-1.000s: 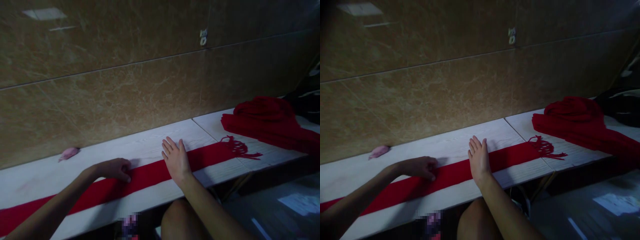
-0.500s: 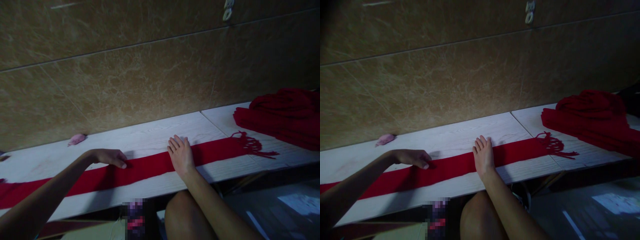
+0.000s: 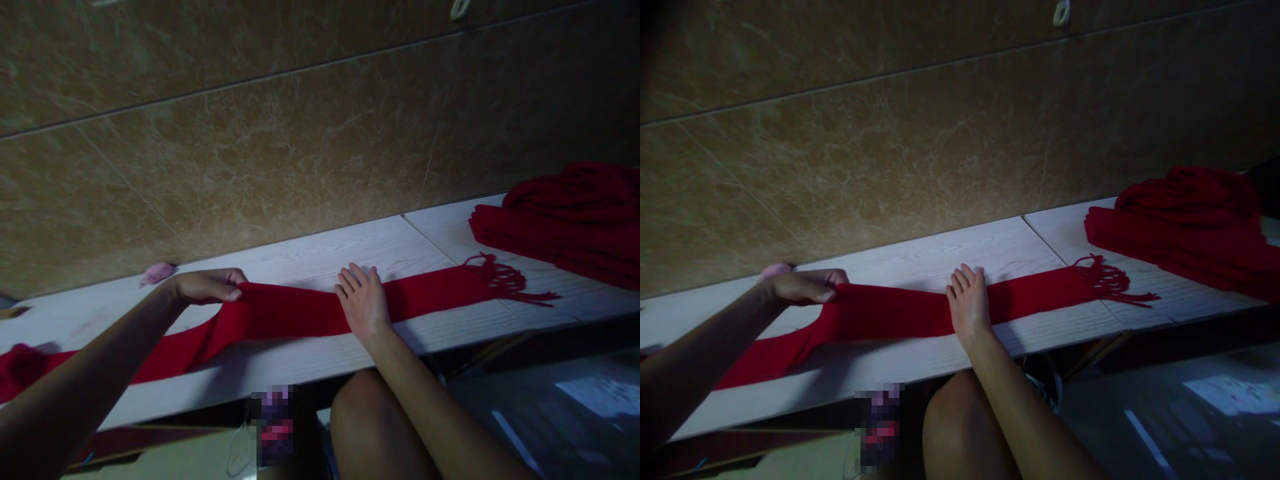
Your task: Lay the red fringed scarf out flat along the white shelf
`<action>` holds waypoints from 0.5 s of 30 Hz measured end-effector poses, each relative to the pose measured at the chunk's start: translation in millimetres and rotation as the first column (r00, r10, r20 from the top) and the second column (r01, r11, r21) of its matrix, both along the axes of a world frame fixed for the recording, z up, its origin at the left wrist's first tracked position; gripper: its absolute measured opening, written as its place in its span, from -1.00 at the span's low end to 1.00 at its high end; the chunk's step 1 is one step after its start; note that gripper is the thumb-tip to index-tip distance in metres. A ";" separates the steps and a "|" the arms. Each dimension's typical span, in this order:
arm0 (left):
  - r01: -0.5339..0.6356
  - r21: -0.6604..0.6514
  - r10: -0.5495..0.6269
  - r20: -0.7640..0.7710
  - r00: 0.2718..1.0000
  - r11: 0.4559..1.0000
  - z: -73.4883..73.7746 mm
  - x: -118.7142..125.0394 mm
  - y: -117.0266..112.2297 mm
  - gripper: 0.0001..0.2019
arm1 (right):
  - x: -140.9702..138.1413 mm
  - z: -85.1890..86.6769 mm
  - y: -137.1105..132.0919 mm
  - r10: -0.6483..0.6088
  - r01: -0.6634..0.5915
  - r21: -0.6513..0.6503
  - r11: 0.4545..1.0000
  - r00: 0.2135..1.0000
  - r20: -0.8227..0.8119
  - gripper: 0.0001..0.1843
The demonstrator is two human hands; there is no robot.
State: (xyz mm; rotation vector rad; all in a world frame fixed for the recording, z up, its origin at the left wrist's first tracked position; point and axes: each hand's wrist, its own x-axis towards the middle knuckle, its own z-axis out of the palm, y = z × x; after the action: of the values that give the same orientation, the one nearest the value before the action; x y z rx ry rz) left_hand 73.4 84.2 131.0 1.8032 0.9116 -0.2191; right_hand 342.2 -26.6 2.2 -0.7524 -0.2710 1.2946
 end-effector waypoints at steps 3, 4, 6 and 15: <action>0.065 -0.019 -0.063 0.087 0.994 0.998 15.9 1.9 -3.6 -0.30 | -1.3 4.0 -0.9 -0.031 0.030 -0.026 0.999 0.998 -0.052 -0.27; 0.087 -0.028 -0.084 0.086 0.993 0.996 20.8 1.0 -5.3 -0.32 | -1.7 5.0 -1.1 -0.046 0.043 -0.039 0.998 0.996 -0.074 -0.29; 0.105 -0.052 -0.102 0.061 0.993 0.993 29.0 -2.6 -9.2 -0.38 | -2.3 5.8 -1.2 -0.065 0.060 -0.052 0.997 0.993 -0.100 -0.32; 0.004 0.162 -0.026 0.137 0.990 0.987 39.5 -25.0 -6.6 -0.31 | 3.5 -11.6 6.4 0.021 -0.024 0.011 1.000 0.979 0.204 -0.14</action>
State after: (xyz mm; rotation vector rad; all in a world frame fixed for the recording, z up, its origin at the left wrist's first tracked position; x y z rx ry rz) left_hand 48.5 77.6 170.5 1.9493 0.8374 -0.0287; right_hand 345.7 -20.2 -9.4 -0.8740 -0.4541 1.2366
